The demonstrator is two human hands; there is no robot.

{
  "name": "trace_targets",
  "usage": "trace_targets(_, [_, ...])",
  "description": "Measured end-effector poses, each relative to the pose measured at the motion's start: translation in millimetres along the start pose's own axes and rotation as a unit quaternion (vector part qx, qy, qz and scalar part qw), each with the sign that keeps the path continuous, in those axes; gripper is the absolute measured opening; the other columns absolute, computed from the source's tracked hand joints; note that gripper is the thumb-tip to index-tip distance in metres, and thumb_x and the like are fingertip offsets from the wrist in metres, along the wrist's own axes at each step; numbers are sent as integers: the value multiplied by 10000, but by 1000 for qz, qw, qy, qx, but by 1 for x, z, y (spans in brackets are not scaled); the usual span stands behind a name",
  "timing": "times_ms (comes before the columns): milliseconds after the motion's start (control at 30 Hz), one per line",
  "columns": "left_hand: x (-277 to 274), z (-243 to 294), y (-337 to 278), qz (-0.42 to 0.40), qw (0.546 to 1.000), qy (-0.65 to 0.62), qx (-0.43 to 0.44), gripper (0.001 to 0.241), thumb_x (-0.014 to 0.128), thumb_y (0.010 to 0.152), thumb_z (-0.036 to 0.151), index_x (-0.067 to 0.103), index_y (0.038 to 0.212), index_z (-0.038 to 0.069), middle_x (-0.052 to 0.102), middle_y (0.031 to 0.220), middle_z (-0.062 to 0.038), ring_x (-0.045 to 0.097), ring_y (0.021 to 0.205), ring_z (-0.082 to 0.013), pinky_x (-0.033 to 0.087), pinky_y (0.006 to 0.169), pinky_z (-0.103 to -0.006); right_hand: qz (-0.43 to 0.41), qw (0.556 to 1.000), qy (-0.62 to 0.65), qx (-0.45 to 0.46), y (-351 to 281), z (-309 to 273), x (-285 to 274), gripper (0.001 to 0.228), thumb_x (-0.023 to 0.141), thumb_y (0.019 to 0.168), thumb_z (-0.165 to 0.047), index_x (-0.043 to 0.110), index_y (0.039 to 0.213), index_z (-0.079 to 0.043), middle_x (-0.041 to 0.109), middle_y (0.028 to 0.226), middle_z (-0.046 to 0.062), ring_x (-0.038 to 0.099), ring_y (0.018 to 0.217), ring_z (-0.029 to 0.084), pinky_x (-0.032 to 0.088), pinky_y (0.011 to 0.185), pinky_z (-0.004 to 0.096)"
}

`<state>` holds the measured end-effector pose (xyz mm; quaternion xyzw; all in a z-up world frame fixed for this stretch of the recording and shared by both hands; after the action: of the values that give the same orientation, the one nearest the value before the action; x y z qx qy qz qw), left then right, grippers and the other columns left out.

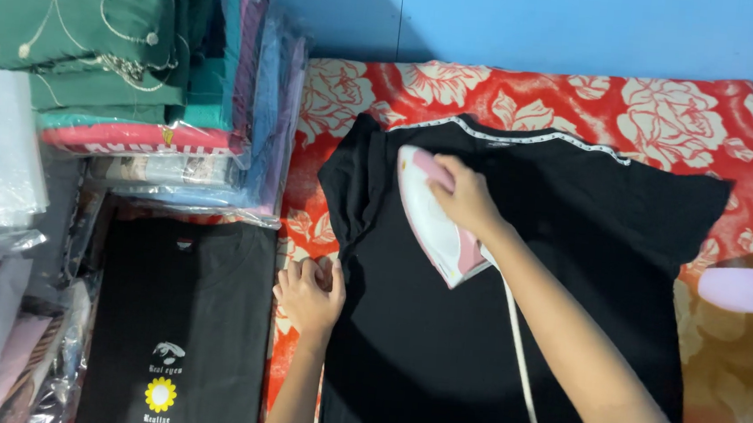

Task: The person irons a black t-shirt laid out on a patterned surface. They spray the shirt with water from a spray bottle and use a pink iron to smooth the fabric, flipping the shirt over to iron the other side.

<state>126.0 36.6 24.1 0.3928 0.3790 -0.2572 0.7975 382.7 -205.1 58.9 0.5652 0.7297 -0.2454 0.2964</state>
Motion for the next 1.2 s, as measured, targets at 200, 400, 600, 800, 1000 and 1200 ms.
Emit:
trace_targets(200, [-2, -2, 1, 8, 1000, -4, -1, 436, 741, 830, 508, 490, 670, 189, 501, 762, -31, 581, 783, -296, 447, 709, -402, 48, 997, -51, 42, 19, 30, -10, 417, 667, 972, -320, 634, 1342, -130, 724, 1164, 251, 679, 1116, 442, 562, 928, 548])
trace_targets(400, [-4, -1, 0, -8, 1000, 3, 5, 415, 736, 819, 494, 513, 680, 172, 520, 784, -52, 581, 788, -313, 450, 711, -423, -93, 995, 13, -31, -59, 2, -22, 505, 732, 868, -227, 657, 1364, -167, 729, 1232, 171, 656, 1181, 389, 554, 956, 511])
trace_targets(600, [2, -3, -1, -15, 1000, 14, 13, 418, 748, 841, 491, 517, 679, 182, 530, 781, -58, 580, 776, -333, 454, 697, -441, -200, 974, 104, -3, -148, 82, -93, 546, 818, 770, -159, 727, 1303, -81, 736, 1278, 201, 627, 1235, 407, 530, 998, 528])
trace_targets(800, [5, 1, -5, 1, 998, 50, 28, 391, 699, 893, 478, 566, 745, 141, 589, 852, -99, 568, 808, -382, 417, 687, -512, 67, 960, 33, 270, -158, 207, -196, 564, 668, 858, -223, 658, 1422, -197, 712, 1260, 71, 622, 986, 238, 486, 815, 356])
trace_targets(1000, [7, 2, -9, 22, 997, 66, 36, 396, 722, 911, 472, 595, 744, 136, 597, 828, -68, 572, 786, -343, 422, 677, -482, 142, 954, -22, 261, -100, 216, -219, 518, 654, 891, -306, 664, 1397, -193, 711, 1242, 93, 672, 962, 280, 524, 810, 370])
trace_targets(1200, [8, 2, -9, 11, 997, 76, 28, 412, 710, 923, 462, 545, 711, 150, 589, 830, -76, 580, 810, -358, 434, 688, -501, 135, 960, 11, 246, -56, 208, -211, 495, 691, 902, -325, 670, 1378, -192, 709, 1243, 94, 656, 941, 266, 512, 778, 355])
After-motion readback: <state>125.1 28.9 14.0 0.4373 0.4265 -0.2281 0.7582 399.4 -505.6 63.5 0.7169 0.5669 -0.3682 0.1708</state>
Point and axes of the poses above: each hand's wrist, its own y-axis towards the middle knuckle, its own x-axis out of the palm, z = x × y, the point moved 8 cm from there along y, towards the middle knuckle
